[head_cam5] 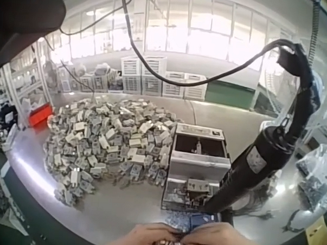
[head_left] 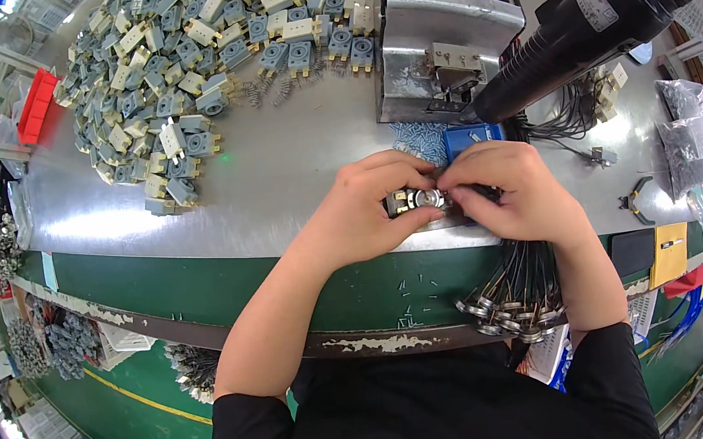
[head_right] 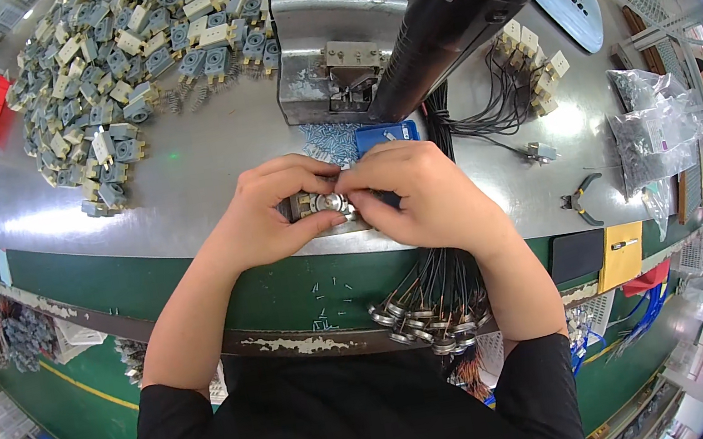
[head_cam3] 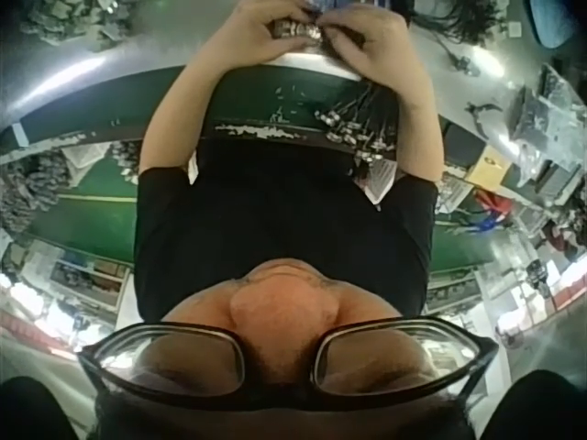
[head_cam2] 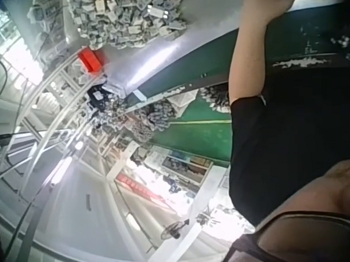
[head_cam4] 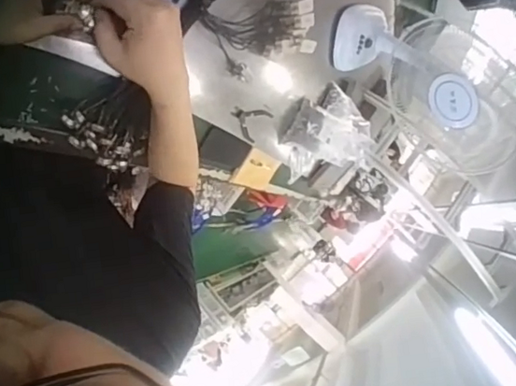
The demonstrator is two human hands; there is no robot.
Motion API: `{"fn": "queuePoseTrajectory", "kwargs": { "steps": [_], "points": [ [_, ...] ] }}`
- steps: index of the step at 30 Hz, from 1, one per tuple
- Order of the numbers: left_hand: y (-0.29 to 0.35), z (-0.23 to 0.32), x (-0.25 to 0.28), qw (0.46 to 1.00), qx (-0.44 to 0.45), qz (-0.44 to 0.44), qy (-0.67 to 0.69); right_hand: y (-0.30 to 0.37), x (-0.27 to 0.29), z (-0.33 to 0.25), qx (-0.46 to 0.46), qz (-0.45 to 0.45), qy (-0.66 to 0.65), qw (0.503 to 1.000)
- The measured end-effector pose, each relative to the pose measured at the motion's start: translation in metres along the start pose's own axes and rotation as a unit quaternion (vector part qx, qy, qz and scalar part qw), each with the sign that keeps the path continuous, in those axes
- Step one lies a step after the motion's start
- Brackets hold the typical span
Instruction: The recorder is assembling small electronic or mechanical components, attaching wires and using an electric screwdriver.
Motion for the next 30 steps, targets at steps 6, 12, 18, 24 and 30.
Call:
{"fn": "queuePoseTrajectory", "kwargs": {
  "steps": [6,12,18,24,30],
  "points": [
    [-0.001,0.004,0.002,1.0,0.01,-0.01,-0.002,0.004,-0.007,0.004,-0.15,0.053,-0.086,0.984],
    [-0.001,0.007,0.003,0.999,0.03,-0.017,-0.003,0.002,-0.011,0.002,-0.139,0.04,-0.057,0.988],
    [-0.002,0.007,0.0,1.0,0.017,-0.014,-0.003,0.001,-0.003,-0.001,-0.09,0.064,0.063,0.992],
    [-0.004,0.008,0.004,0.999,0.019,-0.027,0.001,0.024,0.03,-0.008,0.081,0.262,0.082,0.958],
    [-0.003,0.006,0.003,0.999,0.022,-0.025,0.012,-0.024,0.063,-0.004,-0.009,0.29,-0.318,0.902]
  ]
}}
Point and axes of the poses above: each hand's wrist, its own y-axis away from the middle knuckle, its own x-axis out of the back of the hand, z = x × y, the point moved 2 cm from there along -y, towards the middle knuckle, and after that the axes turned 5 degrees about -x, right-handed, at the moved point
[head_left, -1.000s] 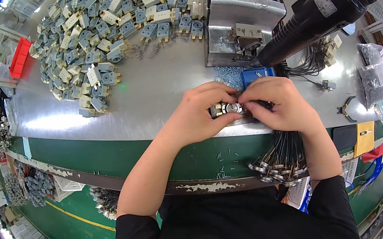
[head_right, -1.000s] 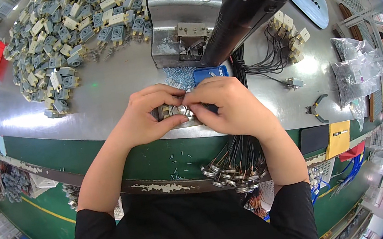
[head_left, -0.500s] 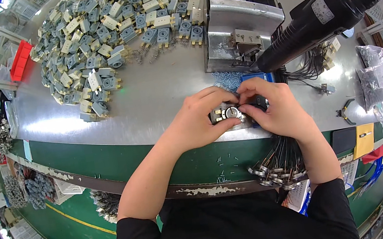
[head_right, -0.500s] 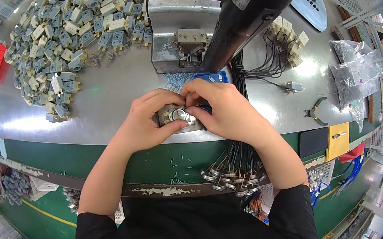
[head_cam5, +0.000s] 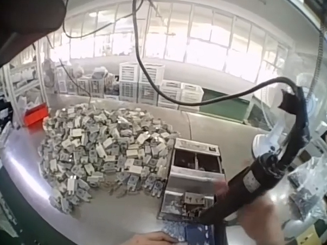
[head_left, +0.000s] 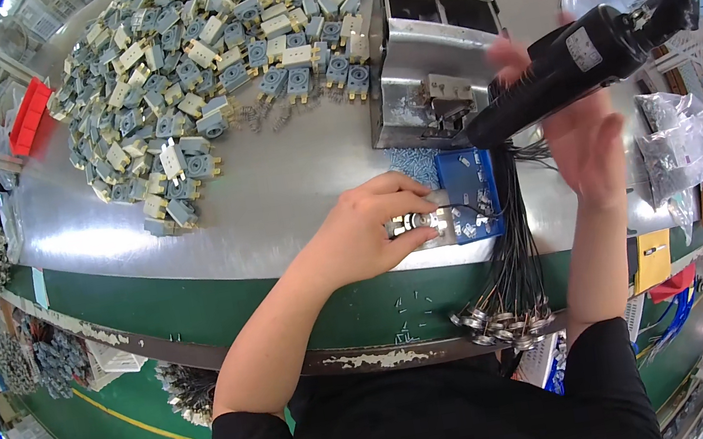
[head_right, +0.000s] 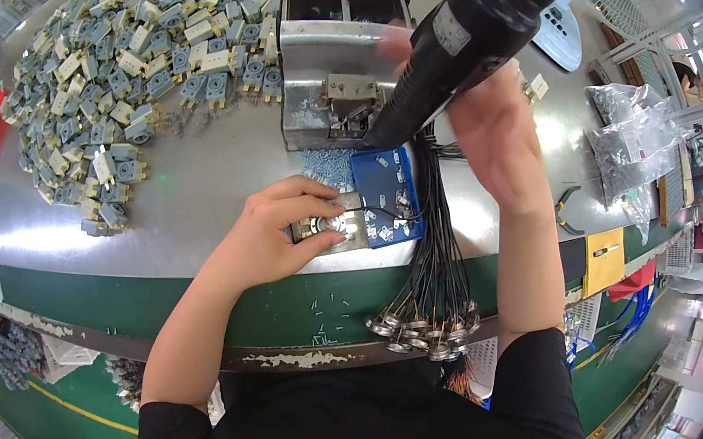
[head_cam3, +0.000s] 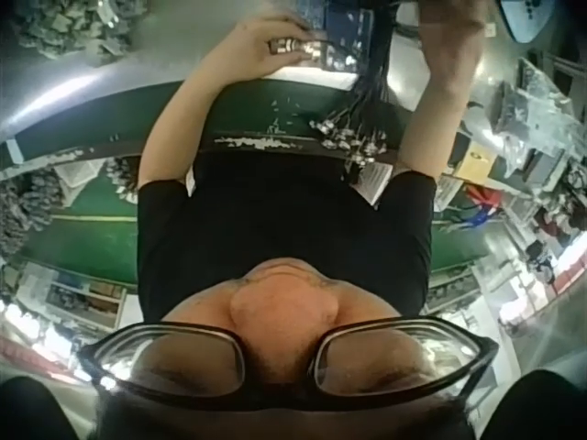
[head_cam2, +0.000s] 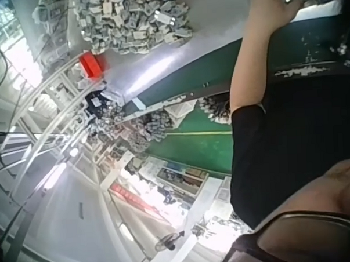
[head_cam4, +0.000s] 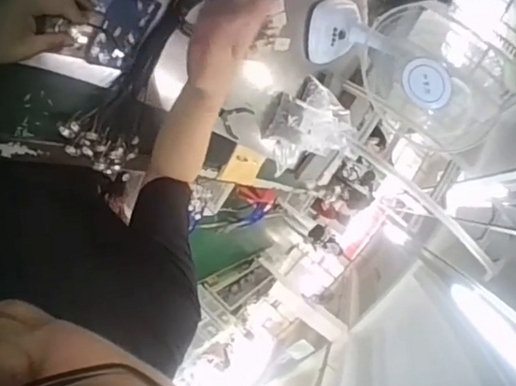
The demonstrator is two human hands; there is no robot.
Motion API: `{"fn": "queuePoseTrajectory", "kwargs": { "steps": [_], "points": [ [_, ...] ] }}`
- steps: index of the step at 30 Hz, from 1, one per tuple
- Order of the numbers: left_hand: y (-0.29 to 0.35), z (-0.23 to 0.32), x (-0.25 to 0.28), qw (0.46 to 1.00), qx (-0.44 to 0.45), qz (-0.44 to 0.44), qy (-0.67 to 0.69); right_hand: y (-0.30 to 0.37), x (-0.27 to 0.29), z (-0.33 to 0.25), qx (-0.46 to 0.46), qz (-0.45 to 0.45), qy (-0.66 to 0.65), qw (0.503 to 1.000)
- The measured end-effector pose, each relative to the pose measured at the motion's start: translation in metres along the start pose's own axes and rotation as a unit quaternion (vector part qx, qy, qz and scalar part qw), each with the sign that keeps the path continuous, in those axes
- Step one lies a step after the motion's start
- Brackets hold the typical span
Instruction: The recorder is assembling small electronic or mechanical components, attaching wires and using an electric screwdriver.
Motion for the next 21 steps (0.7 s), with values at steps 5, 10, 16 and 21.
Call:
{"fn": "queuePoseTrajectory", "kwargs": {
  "steps": [5,10,16,21],
  "points": [
    [0.0,0.002,0.001,1.0,-0.005,0.001,0.003,-0.009,-0.01,0.004,-0.048,-0.155,0.011,0.987],
    [0.002,0.001,0.001,1.0,0.001,0.002,0.003,-0.032,-0.036,0.001,-0.046,-0.137,-0.083,0.986],
    [0.0,0.001,0.002,1.0,-0.007,0.005,-0.011,-0.056,-0.045,-0.006,0.087,0.017,-0.019,0.996],
    [0.001,-0.002,0.0,1.0,-0.005,0.006,-0.004,-0.061,-0.043,0.003,0.088,0.058,-0.013,0.994]
  ]
}}
Point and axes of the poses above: each hand's wrist, its own y-axis away from the middle knuckle, its own x-axis out of the back of the hand, z = x × y, the point moved 2 cm from there along -y, towards the middle knuckle, and after that the axes turned 5 degrees about -x, right-handed, at the moved point
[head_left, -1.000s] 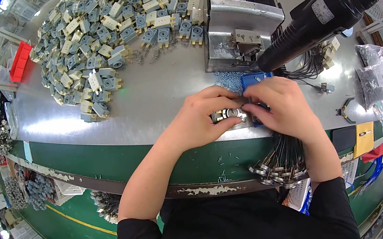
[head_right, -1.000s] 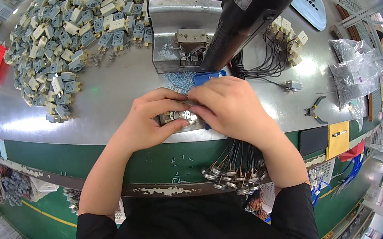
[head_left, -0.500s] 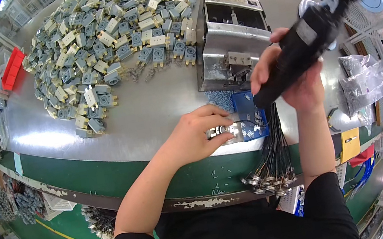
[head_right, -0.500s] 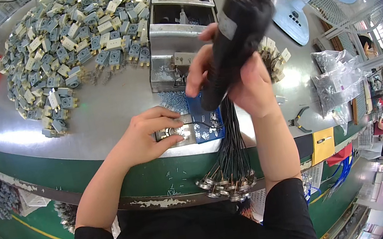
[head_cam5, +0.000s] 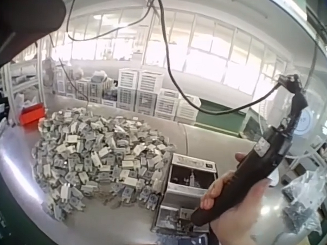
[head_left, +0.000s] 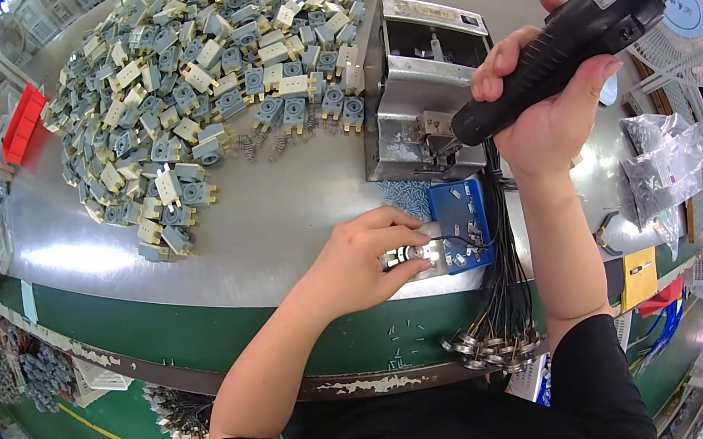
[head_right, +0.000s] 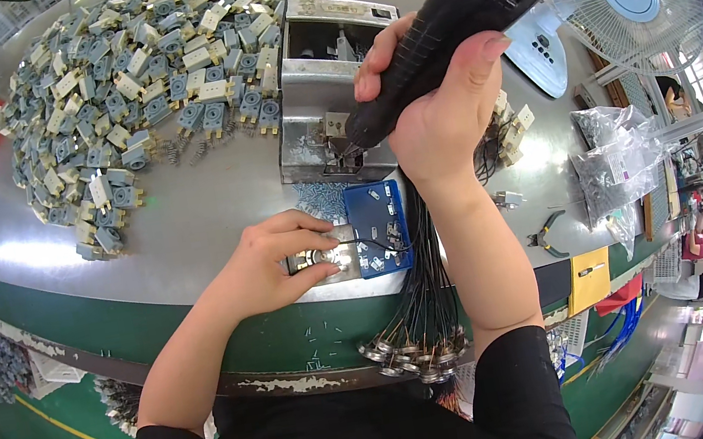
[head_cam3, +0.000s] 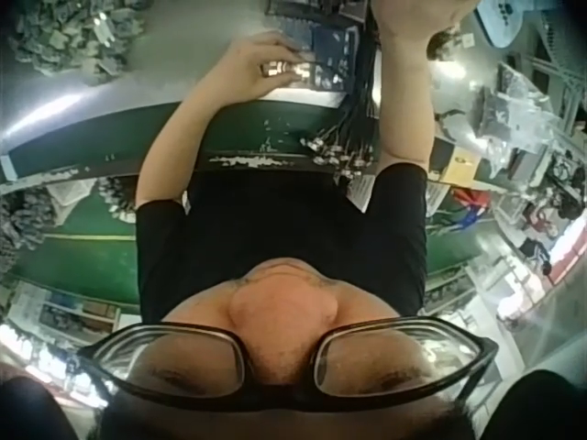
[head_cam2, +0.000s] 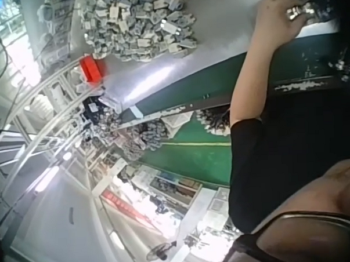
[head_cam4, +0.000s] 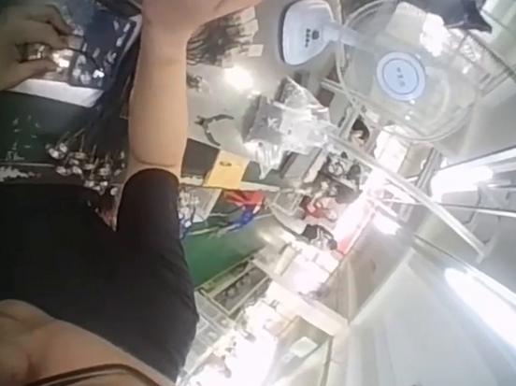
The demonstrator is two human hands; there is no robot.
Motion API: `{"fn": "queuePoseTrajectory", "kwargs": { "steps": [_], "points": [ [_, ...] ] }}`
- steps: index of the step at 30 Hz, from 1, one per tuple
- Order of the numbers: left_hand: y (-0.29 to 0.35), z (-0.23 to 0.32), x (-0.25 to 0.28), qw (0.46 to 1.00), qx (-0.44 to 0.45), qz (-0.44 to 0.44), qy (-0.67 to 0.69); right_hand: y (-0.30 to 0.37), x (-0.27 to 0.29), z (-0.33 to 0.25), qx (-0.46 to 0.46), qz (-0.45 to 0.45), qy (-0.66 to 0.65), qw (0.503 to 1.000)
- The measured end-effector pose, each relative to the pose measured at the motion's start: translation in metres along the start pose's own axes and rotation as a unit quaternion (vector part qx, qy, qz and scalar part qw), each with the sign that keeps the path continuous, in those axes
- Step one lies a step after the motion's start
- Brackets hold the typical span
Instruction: The recorder is assembling small electronic or mechanical components, attaching wires and using an electric screwdriver.
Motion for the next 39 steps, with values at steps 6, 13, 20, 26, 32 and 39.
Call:
{"fn": "queuePoseTrajectory", "kwargs": {
  "steps": [6,13,20,26,32,39],
  "points": [
    [-0.001,0.001,0.001,1.0,-0.005,0.003,-0.001,0.002,-0.001,0.01,-0.001,0.001,0.014,1.0],
    [-0.001,0.001,0.002,1.0,-0.002,0.0,-0.003,0.002,-0.001,0.016,-0.011,-0.014,0.009,1.0],
    [-0.001,0.003,0.003,1.0,0.0,-0.001,0.001,0.007,-0.001,0.016,-0.018,-0.034,0.016,0.999],
    [0.0,0.003,0.0,1.0,0.001,0.0,0.002,0.016,-0.006,0.006,-0.034,-0.071,0.025,0.997],
    [0.002,-0.002,0.0,1.0,-0.005,0.013,-0.001,0.056,-0.011,-0.012,-0.11,-0.105,-0.041,0.987],
    [0.002,-0.003,0.0,1.0,-0.01,0.01,0.006,0.085,-0.017,-0.017,-0.146,-0.114,-0.056,0.981]
  ]
}}
Point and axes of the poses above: each hand's wrist, its own y-axis away from the middle knuckle, its own x-axis out of the back of the hand, z = x × y, the point moved 2 cm from there along -y, towards the middle knuckle, and after that the axes turned 5 degrees about -x, right-handed, at the moved point
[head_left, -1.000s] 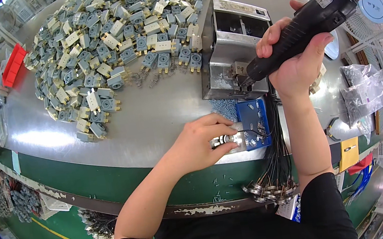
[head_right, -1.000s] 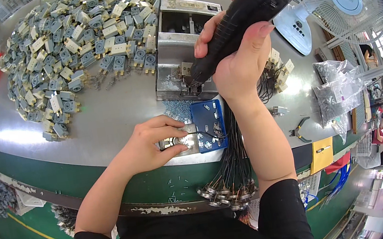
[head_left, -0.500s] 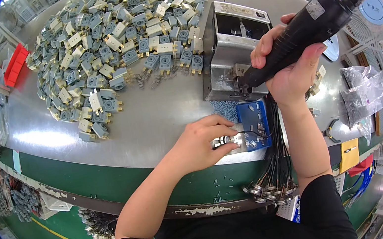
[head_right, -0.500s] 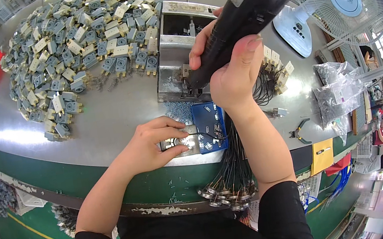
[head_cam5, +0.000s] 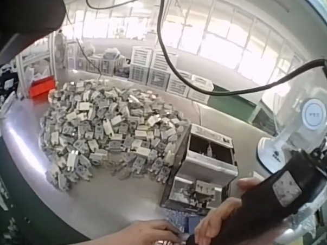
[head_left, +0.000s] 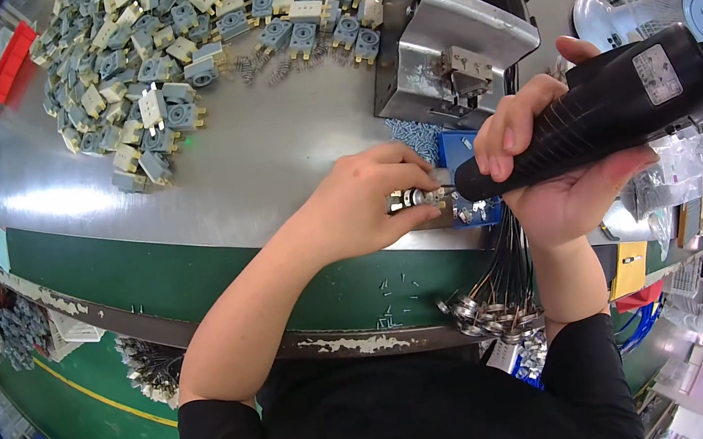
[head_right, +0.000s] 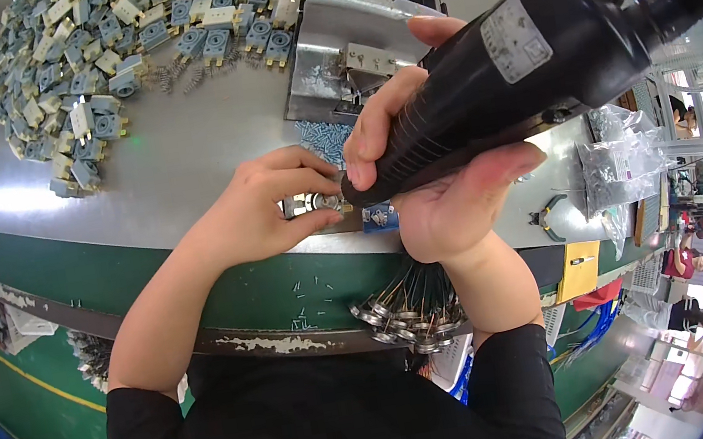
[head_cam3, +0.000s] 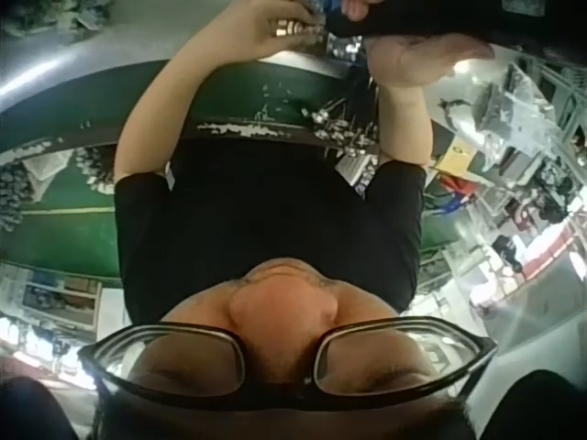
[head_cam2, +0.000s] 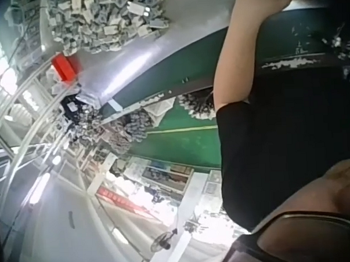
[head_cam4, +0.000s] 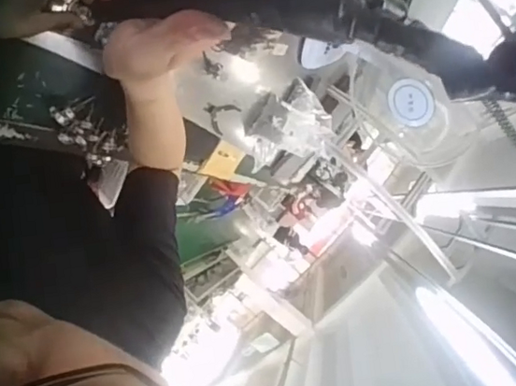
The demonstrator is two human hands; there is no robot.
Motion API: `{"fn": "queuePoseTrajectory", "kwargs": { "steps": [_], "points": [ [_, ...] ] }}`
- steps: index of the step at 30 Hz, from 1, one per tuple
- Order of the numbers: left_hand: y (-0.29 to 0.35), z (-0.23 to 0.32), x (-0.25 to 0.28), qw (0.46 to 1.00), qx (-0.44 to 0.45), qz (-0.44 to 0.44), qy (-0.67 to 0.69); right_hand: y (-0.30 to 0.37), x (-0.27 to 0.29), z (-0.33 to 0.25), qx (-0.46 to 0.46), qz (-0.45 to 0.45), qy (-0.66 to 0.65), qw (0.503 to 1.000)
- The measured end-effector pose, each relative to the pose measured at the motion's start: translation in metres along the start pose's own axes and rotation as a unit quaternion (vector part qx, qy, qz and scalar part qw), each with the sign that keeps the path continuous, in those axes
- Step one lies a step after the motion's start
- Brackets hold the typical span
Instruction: The recorder is assembling small electronic or mechanical components, attaching wires and using an electric screwdriver.
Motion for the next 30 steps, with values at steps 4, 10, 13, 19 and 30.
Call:
{"fn": "queuePoseTrajectory", "kwargs": {
  "steps": [4,10,13,19,30],
  "points": [
    [-0.001,0.001,-0.001,1.0,-0.003,-0.001,-0.008,0.005,-0.001,0.001,-0.014,0.016,0.031,0.999],
    [0.001,0.001,-0.001,1.0,-0.005,0.002,-0.007,0.008,-0.004,0.006,-0.013,0.027,0.029,0.999],
    [0.002,0.0,-0.002,1.0,-0.003,0.004,-0.008,0.01,-0.005,0.009,-0.019,0.025,0.035,0.999],
    [0.001,-0.002,-0.002,1.0,0.005,0.001,0.005,0.015,-0.001,0.015,0.015,0.003,0.006,1.0],
    [0.002,-0.005,-0.003,1.0,-0.004,0.007,-0.002,0.017,0.001,0.029,0.096,-0.074,-0.026,0.992]
  ]
}}
Point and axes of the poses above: each hand's wrist, its own y-axis away from the middle knuckle, its own x-axis out of the back of the hand, z = x × y, the point moved 2 cm from there along -y, towards the middle knuckle, and after that the axes turned 5 degrees about -x, right-handed, at the moved point
